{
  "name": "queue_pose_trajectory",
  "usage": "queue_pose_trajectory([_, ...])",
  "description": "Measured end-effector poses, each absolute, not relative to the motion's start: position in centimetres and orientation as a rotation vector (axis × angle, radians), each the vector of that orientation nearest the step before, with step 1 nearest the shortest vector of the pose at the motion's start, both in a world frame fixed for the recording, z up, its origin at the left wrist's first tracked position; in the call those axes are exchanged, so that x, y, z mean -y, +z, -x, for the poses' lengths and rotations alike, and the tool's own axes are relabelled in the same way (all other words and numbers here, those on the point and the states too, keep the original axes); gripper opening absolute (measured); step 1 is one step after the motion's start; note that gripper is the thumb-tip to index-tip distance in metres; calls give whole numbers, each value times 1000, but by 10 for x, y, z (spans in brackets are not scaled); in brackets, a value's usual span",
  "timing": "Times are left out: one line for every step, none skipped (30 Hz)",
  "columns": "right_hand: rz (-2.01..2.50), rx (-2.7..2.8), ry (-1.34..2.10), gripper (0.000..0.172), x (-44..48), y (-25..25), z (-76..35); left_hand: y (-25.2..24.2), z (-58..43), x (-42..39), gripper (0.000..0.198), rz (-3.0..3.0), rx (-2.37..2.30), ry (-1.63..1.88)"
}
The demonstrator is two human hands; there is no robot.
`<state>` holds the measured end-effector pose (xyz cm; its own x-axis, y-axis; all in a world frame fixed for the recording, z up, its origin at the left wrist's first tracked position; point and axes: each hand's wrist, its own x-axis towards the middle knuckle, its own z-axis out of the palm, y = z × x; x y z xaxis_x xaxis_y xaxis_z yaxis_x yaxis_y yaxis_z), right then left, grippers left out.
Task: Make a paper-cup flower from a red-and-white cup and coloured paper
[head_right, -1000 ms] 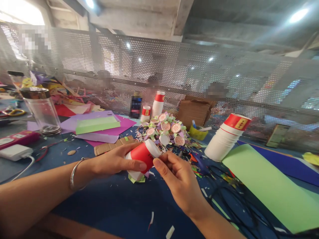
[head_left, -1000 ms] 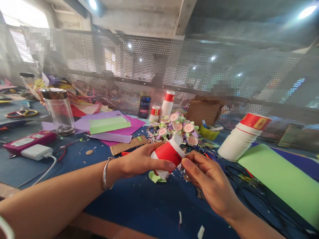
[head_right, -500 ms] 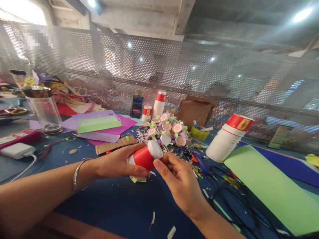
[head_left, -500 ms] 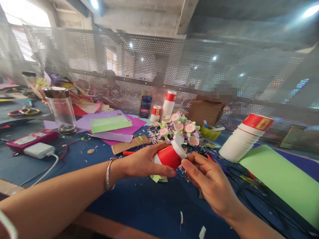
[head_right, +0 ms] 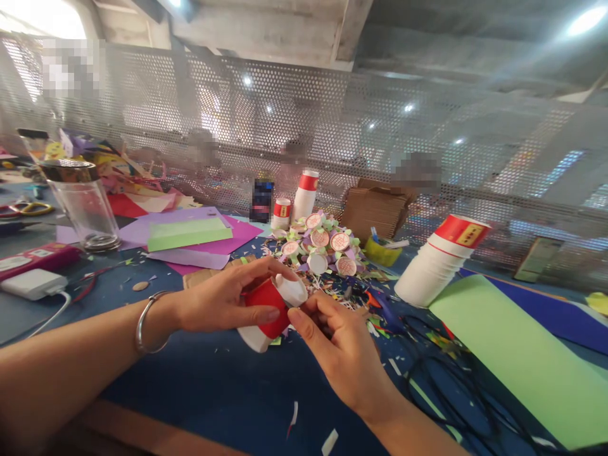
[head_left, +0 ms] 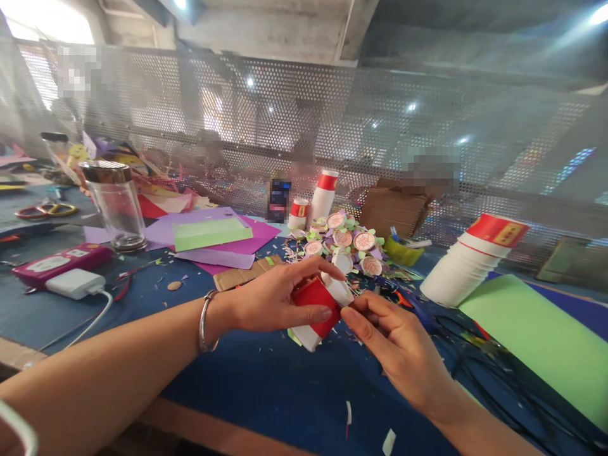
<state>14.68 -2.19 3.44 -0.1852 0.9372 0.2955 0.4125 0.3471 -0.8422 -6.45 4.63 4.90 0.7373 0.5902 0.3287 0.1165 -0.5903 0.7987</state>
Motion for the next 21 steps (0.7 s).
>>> queue_pose_trajectory([1208,1766,773,33,22,34,-147,48,64,-47,48,-2130,-532,747])
queue_pose_trajectory([1216,1767,766,33,22,34,-147,48,64,-47,47,-2134,-532,745])
queue_pose_trajectory([1219,1769,761,33,22,34,-147,48,64,-47,46,-2138,-531,740])
queue_pose_trajectory([1219,1772,757,32,22,33,-147,48,64,-46,45,-2137,-527,734])
queue_pose_trajectory([1217,1774,753,32,22,33,-146,48,64,-46,44,-2132,-521,728])
queue_pose_trajectory([1214,1777,746,32,22,33,-146,48,64,-46,43,-2121,-513,723])
queue_pose_trajectory([1212,1781,741,31,22,32,-146,48,64,-46,42,-2103,-503,721])
queue_pose_trajectory([1212,1786,735,32,21,32,-146,48,64,-45,41,-2080,-491,724])
queue_pose_trajectory([1215,1792,731,32,21,32,-147,48,63,-45,41,-2055,-477,730])
queue_pose_trajectory([1219,1796,727,32,21,31,-147,47,63,-45,41,-2030,-461,733])
queue_pose_trajectory([1221,1801,725,32,21,31,-147,47,63,-45,41,-2000,-442,731])
queue_pose_trajectory([1221,1805,726,31,21,31,-148,46,62,-46,40,-1969,-422,724])
queue_pose_trajectory([1220,1808,728,31,21,31,-148,46,62,-46,40,-1939,-405,718])
queue_pose_trajectory([1219,1810,728,31,21,31,-149,45,61,-46,40,-1914,-393,716])
queue_pose_trajectory([1218,1813,728,31,21,31,-149,44,61,-47,41,-1893,-385,717])
queue_pose_trajectory([1219,1815,724,32,21,31,-150,44,60,-47,41,-1876,-380,723])
queue_pose_trajectory([1218,1820,718,32,21,30,-150,43,60,-47,42,-1864,-378,731])
queue_pose_trajectory([1219,1824,710,32,21,30,-151,42,59,-48,42,-1854,-377,735])
queue_pose_trajectory([1217,1829,697,33,21,30,-151,41,59,-48,42,-1845,-375,735])
queue_pose_trajectory([1215,1834,687,33,21,30,-152,41,59,-48,42,-1836,-375,732])
queue_pose_trajectory([1214,1839,677,33,21,30,-152,41,58,-48,43,-1827,-376,731])
